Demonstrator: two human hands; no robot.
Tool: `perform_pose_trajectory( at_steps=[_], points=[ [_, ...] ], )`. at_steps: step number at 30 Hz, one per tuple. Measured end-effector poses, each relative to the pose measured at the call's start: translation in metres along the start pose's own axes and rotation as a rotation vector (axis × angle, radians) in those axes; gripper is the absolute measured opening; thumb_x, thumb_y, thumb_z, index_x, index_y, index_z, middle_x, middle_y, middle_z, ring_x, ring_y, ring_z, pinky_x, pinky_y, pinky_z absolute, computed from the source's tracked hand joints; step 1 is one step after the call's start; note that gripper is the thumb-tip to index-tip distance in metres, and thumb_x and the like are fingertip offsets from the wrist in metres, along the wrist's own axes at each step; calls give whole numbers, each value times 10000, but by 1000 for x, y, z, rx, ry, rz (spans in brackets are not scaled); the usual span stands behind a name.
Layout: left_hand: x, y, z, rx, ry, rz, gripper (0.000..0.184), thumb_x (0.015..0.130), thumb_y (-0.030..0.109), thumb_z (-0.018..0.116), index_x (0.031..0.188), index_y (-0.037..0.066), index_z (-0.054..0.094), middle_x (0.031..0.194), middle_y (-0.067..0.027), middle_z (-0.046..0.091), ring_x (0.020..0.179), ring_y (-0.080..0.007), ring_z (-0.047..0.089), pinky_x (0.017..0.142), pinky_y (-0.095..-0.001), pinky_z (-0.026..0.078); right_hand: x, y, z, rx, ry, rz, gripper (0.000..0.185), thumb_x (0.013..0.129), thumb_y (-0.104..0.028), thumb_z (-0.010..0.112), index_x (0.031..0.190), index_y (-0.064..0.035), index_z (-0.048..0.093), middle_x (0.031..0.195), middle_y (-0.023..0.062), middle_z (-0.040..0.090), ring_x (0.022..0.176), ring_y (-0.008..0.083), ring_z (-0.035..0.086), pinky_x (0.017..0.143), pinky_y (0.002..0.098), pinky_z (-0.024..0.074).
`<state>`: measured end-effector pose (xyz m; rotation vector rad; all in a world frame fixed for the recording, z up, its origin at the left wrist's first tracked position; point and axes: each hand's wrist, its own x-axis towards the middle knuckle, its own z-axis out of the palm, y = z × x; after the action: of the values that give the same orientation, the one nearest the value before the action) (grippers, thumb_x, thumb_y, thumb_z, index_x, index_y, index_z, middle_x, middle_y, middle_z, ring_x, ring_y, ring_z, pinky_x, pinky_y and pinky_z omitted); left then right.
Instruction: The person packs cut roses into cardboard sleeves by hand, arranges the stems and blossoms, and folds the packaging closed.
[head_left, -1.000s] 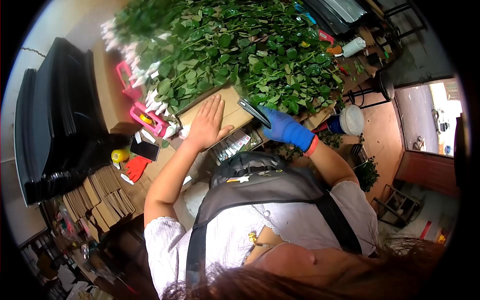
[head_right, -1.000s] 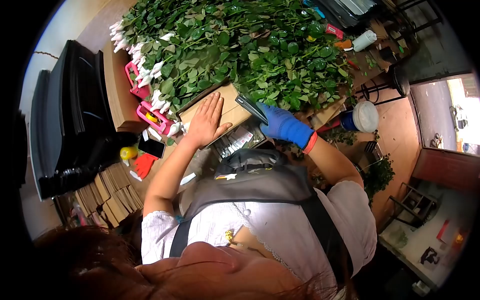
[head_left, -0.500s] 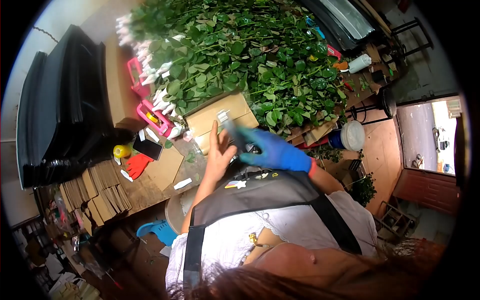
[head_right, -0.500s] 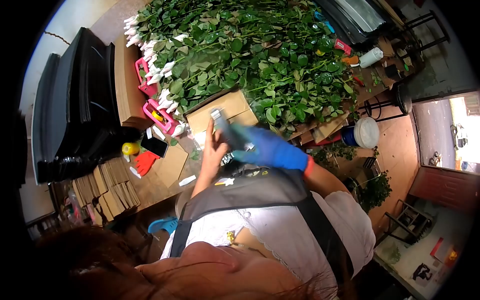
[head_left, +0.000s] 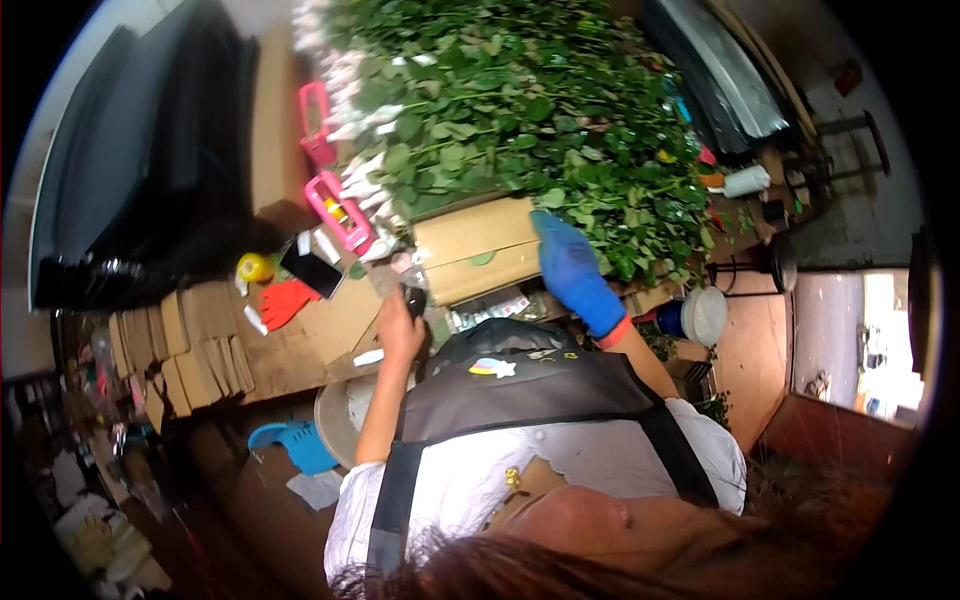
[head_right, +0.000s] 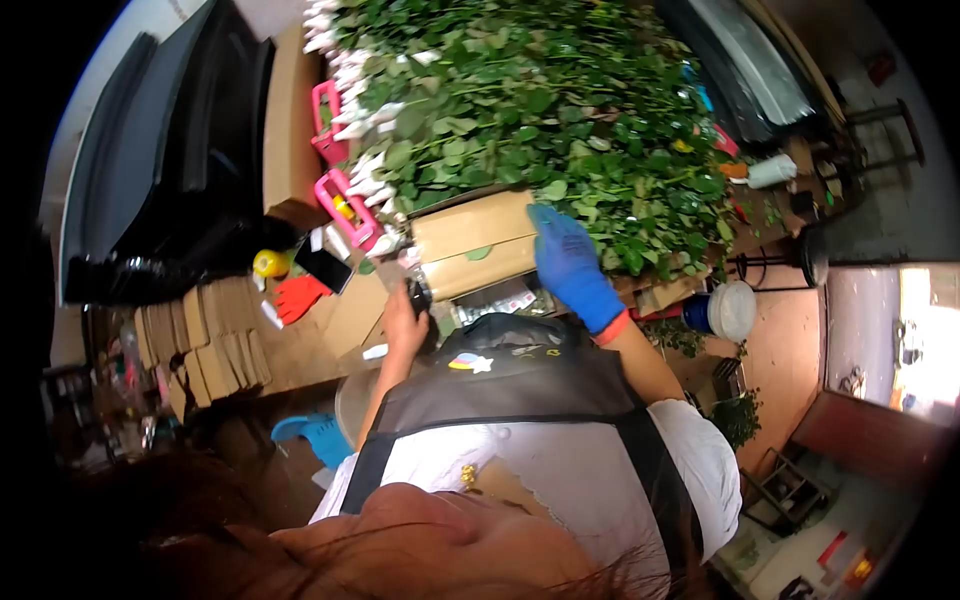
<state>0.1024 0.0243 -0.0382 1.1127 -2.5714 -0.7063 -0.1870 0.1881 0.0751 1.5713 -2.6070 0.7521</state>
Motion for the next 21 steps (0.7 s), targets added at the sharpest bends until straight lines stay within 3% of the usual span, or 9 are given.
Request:
perform_pose_trajectory(
  at_steps=[3, 7, 10, 11, 15, 16, 17, 19, 21],
  points=[
    [12, -2, -8, -35, 102, 53, 570, 808, 130, 714, 1320, -19, 513, 1091, -237, 553, 1046, -415, 532, 913, -476, 440, 13, -32, -30, 102, 22, 20, 493, 900, -162, 586, 1380, -70, 525, 1296, 205, 595, 1148, 393, 581, 987, 471, 465],
    [64, -12, -44, -321, 558, -196, 346, 893, 210, 698, 1145, 2, 584, 1078, -218, 543, 1013, -377, 548, 881, -428, 447, 13, -55, -47, 315, -60, 38, 492, 907, -204, 641, 1375, -85, 551, 1271, 194, 618, 1153, 373, 590, 995, 428, 465],
    [112, -53, -37, -294, 432, -360, 414, 912, 389, 671, 982, -18, 704, 942, -208, 632, 948, -353, 595, 839, -398, 482, 11, -65, -45, 353, -96, 3, 474, 896, -181, 653, 1351, -72, 576, 1234, 185, 636, 1108, 358, 608, 974, 417, 474],
    [130, -74, -28, -377, 290, -415, 442, 927, 434, 627, 914, 3, 725, 845, -204, 674, 887, -330, 632, 800, -396, 488, 11, -69, -44, 359, -95, -16, 475, 895, -179, 653, 1351, -69, 575, 1225, 184, 640, 1101, 355, 610, 968, 416, 476],
    [157, -73, -37, -532, 229, -436, 468, 971, 418, 535, 839, -8, 680, 696, -182, 641, 645, -324, 621, 658, -423, 463, 7, -79, -44, 352, -122, -39, 475, 887, -167, 655, 1343, -59, 579, 1167, 176, 657, 1068, 344, 614, 942, 411, 482],
    [156, -55, -50, -514, 346, -391, 463, 990, 387, 508, 819, -16, 656, 684, -173, 630, 646, -301, 614, 643, -424, 455, 5, -82, -50, 344, -130, -36, 473, 886, -167, 655, 1340, -60, 581, 1160, 175, 658, 1065, 342, 614, 940, 410, 481],
    [151, -52, -56, -499, 320, -368, 444, 1001, 363, 490, 827, -11, 654, 688, -168, 632, 648, -294, 614, 643, -427, 452, 2, -83, -53, 337, -138, -31, 470, 885, -166, 655, 1338, -60, 583, 1152, 174, 659, 1063, 340, 614, 939, 409, 480],
    [136, -63, -53, -502, 48, -403, 433, 1002, 360, 487, 837, -5, 651, 727, -181, 647, 693, -310, 637, 667, -423, 468, -9, -75, -55, 327, -127, 0, 465, 880, -163, 660, 1328, -60, 591, 1156, 177, 652, 1073, 341, 608, 944, 419, 473],
    [113, -60, -31, -459, -1, -342, 436, 1008, 348, 472, 819, -3, 647, 766, -190, 668, 741, -351, 662, 696, -429, 487, -17, -72, -56, 312, -99, 11, 459, 876, -160, 662, 1319, -59, 598, 1159, 180, 648, 1082, 344, 604, 948, 426, 469]
  ],
)
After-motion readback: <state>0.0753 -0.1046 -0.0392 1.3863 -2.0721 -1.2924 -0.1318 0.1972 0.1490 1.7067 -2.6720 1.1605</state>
